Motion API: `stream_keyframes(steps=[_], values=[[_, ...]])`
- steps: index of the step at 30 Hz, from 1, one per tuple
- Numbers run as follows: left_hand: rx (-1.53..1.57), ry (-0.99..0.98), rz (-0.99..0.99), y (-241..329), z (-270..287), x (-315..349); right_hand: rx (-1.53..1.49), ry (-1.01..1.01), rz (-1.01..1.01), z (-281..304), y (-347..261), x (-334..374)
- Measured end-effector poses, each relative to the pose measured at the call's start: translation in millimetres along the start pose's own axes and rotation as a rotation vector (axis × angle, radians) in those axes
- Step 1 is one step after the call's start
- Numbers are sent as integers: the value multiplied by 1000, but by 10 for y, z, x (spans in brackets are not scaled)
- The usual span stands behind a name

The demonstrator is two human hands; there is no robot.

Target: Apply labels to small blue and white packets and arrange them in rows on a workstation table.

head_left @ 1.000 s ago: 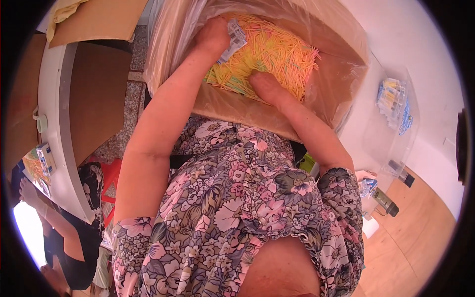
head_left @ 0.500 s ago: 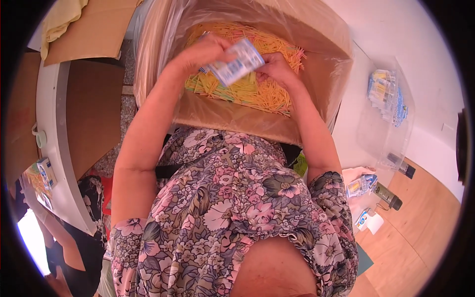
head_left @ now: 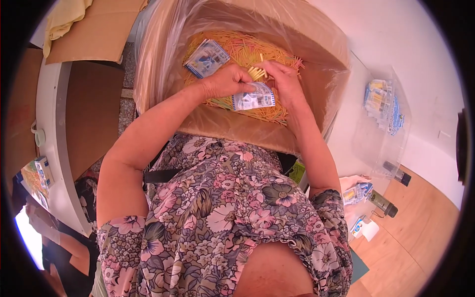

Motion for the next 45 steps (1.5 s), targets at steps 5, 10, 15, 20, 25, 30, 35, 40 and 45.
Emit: stream_keyframes(steps=[5, 10, 15, 20, 25, 30, 35, 40, 45], values=[[81, 43, -4, 89, 41, 19, -242, 200, 73, 170, 125, 51], [166, 98, 1, 38, 92, 19, -210, 319, 75, 243, 46, 127], [175, 95, 36, 37, 91, 25, -97, 187, 84, 63, 106, 153], [222, 40, 53, 59, 53, 46, -117, 79, 190, -22, 127, 94], [-89, 93, -71, 101, 26, 7, 98, 114, 239, -68, 42, -11], [-48, 115, -162, 63, 7, -5, 492, -87, 428, -165, 40, -204], [-58, 9, 86, -75, 124, -94, 652, 138, 396, 215, 93, -224], [250, 138, 218, -84, 321, -35, 909, -312, 219, 83, 375, 154], [408, 90, 150, 31, 278, -13, 995, -507, 139, -188, 330, 495]])
Point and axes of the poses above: each hand's wrist, its own x-axis away from the middle knuckle, its own z-axis out of the back of the hand, y = z × x, the point moved 5 cm from there along -x, towards the middle knuckle, and after that the axes turned 13 degrees about z, right-handed, at the moved point
